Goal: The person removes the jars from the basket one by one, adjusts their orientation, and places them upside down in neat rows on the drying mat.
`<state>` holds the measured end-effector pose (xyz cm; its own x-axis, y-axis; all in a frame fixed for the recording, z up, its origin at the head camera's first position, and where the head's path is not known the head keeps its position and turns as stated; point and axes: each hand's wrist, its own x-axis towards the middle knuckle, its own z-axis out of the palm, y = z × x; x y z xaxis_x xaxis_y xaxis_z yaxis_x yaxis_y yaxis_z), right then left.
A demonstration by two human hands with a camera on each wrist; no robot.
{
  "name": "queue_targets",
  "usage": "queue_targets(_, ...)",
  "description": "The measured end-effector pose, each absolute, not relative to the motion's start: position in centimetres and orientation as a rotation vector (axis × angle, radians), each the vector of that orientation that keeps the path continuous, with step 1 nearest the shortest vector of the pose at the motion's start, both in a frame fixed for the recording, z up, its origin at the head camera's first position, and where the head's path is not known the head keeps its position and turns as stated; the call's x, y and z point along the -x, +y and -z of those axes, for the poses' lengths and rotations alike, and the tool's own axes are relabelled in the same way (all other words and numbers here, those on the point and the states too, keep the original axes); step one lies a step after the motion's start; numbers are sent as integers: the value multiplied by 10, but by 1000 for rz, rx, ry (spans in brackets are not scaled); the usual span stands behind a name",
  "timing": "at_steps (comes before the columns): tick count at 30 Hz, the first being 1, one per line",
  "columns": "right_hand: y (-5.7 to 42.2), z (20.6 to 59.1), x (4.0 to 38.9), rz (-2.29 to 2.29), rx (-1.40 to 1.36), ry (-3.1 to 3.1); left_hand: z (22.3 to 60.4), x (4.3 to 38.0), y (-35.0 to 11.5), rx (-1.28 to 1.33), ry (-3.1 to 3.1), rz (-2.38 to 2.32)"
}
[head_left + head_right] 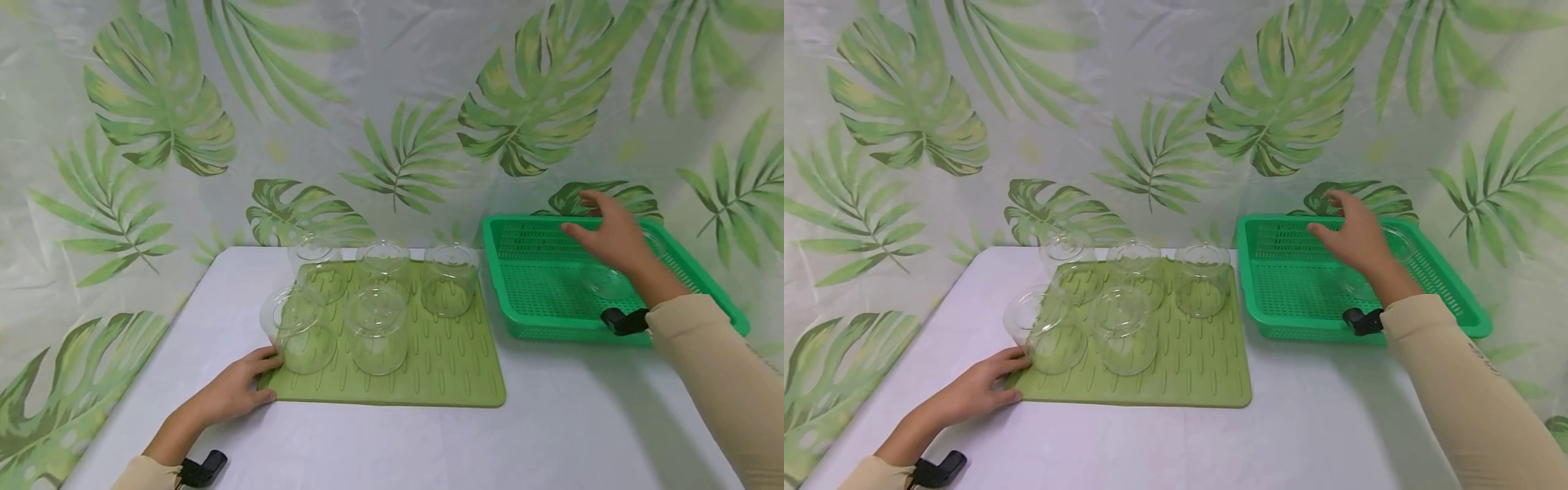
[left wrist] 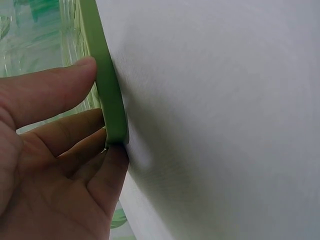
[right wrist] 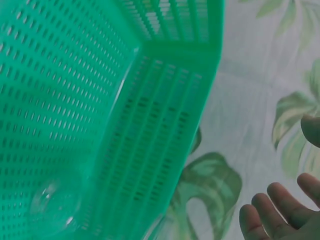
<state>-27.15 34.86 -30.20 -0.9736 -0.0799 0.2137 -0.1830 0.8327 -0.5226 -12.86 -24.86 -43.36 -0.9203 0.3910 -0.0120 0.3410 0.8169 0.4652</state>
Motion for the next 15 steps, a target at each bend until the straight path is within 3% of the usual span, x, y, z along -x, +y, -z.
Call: queue_targets(15, 395, 320, 287, -669, 44, -2811, 433, 129, -251, -577, 2870, -714)
